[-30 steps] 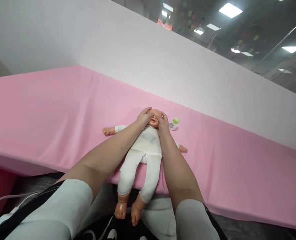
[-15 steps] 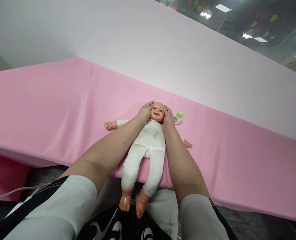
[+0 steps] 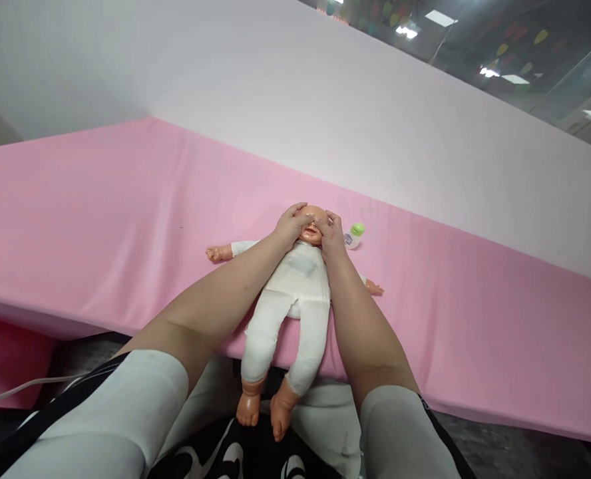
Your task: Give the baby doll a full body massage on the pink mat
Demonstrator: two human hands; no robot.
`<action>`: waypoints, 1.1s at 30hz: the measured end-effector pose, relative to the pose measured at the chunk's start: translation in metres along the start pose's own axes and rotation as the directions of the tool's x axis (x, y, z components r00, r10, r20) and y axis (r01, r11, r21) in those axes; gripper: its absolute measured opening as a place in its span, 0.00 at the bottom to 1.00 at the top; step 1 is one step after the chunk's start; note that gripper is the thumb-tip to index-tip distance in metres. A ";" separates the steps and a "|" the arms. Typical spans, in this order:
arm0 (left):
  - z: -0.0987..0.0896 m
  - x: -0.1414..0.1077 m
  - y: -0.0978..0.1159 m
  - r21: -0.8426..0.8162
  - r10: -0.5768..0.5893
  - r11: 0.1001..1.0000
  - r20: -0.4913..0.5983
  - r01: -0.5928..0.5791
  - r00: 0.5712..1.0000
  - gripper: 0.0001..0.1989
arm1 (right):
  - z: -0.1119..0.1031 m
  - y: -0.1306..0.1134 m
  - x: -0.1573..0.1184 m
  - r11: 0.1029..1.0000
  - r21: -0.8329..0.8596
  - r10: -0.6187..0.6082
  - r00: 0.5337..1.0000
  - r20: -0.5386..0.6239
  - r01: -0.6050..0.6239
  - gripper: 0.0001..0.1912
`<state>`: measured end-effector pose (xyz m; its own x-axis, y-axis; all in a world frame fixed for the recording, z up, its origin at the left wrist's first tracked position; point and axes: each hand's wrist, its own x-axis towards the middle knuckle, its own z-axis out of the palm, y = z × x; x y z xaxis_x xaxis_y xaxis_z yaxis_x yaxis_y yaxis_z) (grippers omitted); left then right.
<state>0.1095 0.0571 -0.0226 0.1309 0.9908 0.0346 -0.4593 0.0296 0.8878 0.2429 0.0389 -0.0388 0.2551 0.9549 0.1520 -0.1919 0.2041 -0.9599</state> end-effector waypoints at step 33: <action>0.002 0.001 0.003 -0.027 -0.044 0.999 0.011 0.044 0.999 0.27 | -0.006 0.009 0.006 0.998 -0.014 -0.056 0.997 -0.055 0.055 0.27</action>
<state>0.1099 0.0575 -0.0192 0.1601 0.9871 0.0006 -0.4765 0.0767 0.8758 0.2484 0.0450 -0.0481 0.3172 0.9287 0.1921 -0.1640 0.2532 -0.9534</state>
